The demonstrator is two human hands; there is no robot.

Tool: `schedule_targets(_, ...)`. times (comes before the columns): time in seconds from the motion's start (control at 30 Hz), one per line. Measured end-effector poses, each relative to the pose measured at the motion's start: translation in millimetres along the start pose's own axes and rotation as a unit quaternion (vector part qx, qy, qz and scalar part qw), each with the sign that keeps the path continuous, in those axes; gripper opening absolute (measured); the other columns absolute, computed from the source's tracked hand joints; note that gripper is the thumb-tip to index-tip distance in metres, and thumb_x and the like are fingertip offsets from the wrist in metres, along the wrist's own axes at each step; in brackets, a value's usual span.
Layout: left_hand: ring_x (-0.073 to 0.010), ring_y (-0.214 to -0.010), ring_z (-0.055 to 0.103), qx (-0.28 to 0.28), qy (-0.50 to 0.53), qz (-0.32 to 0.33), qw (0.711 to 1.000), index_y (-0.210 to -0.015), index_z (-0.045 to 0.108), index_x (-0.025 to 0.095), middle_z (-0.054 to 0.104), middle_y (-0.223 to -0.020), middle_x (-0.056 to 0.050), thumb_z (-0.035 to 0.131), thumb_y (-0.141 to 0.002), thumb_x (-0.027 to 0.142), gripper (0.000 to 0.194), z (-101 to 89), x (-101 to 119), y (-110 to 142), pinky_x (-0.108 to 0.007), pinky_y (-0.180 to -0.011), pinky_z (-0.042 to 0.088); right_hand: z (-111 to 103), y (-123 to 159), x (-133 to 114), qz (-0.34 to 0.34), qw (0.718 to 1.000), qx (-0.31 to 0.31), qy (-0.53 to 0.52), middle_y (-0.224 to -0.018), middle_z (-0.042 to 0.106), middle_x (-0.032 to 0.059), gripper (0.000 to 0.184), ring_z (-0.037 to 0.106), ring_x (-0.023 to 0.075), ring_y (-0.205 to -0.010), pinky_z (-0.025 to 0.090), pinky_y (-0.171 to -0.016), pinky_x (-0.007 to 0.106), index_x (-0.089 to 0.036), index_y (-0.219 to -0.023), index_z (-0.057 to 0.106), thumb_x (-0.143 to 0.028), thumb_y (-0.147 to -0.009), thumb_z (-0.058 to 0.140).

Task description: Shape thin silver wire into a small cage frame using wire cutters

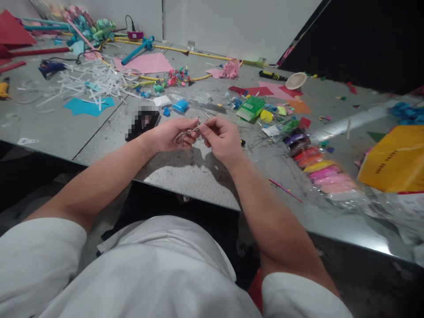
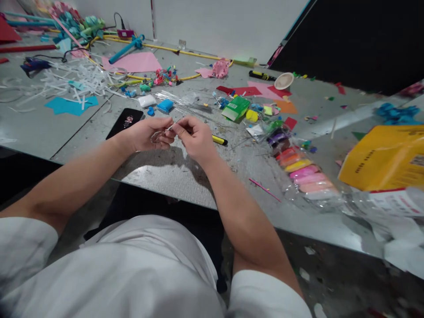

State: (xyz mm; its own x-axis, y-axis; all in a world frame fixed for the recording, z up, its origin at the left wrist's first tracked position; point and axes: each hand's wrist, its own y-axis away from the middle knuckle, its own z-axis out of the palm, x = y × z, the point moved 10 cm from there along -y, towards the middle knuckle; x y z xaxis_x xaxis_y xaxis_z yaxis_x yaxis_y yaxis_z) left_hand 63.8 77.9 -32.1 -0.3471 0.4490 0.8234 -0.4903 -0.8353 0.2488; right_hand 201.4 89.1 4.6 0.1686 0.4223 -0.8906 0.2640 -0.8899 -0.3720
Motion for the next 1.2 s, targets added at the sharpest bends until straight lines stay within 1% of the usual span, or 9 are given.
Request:
schedule_targets(0.13,-0.0137,-0.078,0.079,0.002,-0.103,0.089,0.991,-0.093,0.081,0.019,0.084,-0.090,-0.007,0.094,-0.118,0.039,0.034,-6.7,21,2,-0.022,-0.069,0.062,-19,2,-13,-0.010,0.991,0.071,0.116,-0.087,0.076,0.0025,0.061,0.078,0.0277,-0.089,0.065,-0.079,0.041,-0.030,-0.099,0.078,-0.089,-0.109,0.089)
schedule_targets(0.2,-0.0157,-0.085,0.084,0.027,-0.149,0.136,0.979,-0.095,0.084,0.020,0.087,-0.091,-0.007,0.105,-0.106,0.026,0.024,-10.9,33,5,-0.022,-0.074,0.065,-24,3,-18,-0.001,0.982,0.096,0.163,-0.092,0.080,0.0046,0.058,0.082,0.0305,-0.096,0.068,-0.085,0.044,-0.030,-0.102,0.081,-0.087,-0.113,0.085)
schedule_targets(0.3,-0.0166,-0.083,0.085,0.059,-0.179,0.175,0.966,-0.096,0.084,0.021,0.087,-0.087,-0.004,0.110,-0.095,0.020,0.026,-14.7,42,7,-0.023,-0.075,0.066,-24,3,-20,0.011,0.979,0.102,0.175,-0.092,0.081,0.0049,0.058,0.083,0.0312,-0.097,0.071,-0.087,0.045,-0.030,-0.104,0.083,-0.087,-0.114,0.084)
schedule_targets(0.43,-0.0156,-0.075,0.081,0.060,-0.157,0.164,0.972,-0.095,0.083,0.021,0.085,-0.086,-0.004,0.104,-0.098,0.018,0.021,-14.2,38,5,-0.025,-0.071,0.064,-23,2,-20,-0.007,0.978,0.098,0.184,-0.098,0.083,0.0058,0.056,0.083,0.0309,-0.099,0.072,-0.090,0.046,-0.029,-0.108,0.084,-0.085,-0.115,0.085)
schedule_targets(0.6,-0.0123,-0.064,0.072,0.084,-0.110,0.144,0.980,-0.088,0.078,0.019,0.076,-0.077,-0.002,0.096,-0.100,0.013,0.023,-17.4,35,4,-0.023,-0.064,0.059,-32,3,-24,-0.052,0.957,0.088,0.273,-0.130,0.083,0.0131,0.037,0.082,0.0368,-0.116,0.076,-0.104,0.058,-0.033,-0.123,0.087,-0.069,-0.118,0.084)
schedule_targets(0.7,-0.0090,-0.058,0.065,0.079,-0.104,0.133,0.983,-0.085,0.076,0.019,0.072,-0.072,0.000,0.091,-0.101,0.013,0.023,-17.3,34,3,-0.019,-0.058,0.052,-38,4,-33,-0.108,0.945,0.092,0.294,-0.143,0.080,0.0163,0.035,0.080,0.0412,-0.128,0.076,-0.107,0.063,-0.035,-0.130,0.088,-0.068,-0.121,0.077)
schedule_targets(0.8,-0.0078,-0.056,0.064,0.075,-0.091,0.117,0.986,-0.092,0.078,0.020,0.070,-0.073,0.002,0.093,-0.098,0.011,0.019,-19.9,30,2,-0.017,-0.057,0.049,-34,3,-41,-0.139,0.939,0.050,0.311,-0.137,0.083,0.0157,0.038,0.077,0.0453,-0.139,0.073,-0.114,0.066,-0.040,-0.132,0.091,-0.072,-0.120,0.076)
schedule_targets(0.93,-0.0115,-0.064,0.072,0.080,-0.096,0.096,0.988,-0.100,0.083,0.021,0.073,-0.077,0.000,0.099,-0.098,0.011,0.019,-23.0,26,2,-0.020,-0.060,0.054,-22,0,-41,-0.115,0.934,-0.031,0.337,-0.123,0.089,0.0115,0.032,0.076,0.0444,-0.141,0.068,-0.127,0.070,-0.047,-0.128,0.092,-0.076,-0.116,0.083)
schedule_targets(1.2,-0.0089,-0.063,0.068,0.098,-0.075,0.066,0.990,-0.088,0.076,0.017,0.074,-0.081,-0.004,0.099,-0.112,0.016,0.033,-26.0,23,0,-0.022,-0.061,0.056,-18,2,-37,-0.136,0.920,-0.052,0.364,-0.139,0.092,0.0095,0.027,0.081,0.0418,-0.143,0.065,-0.135,0.070,-0.044,-0.123,0.094,-0.059,-0.123,0.071)
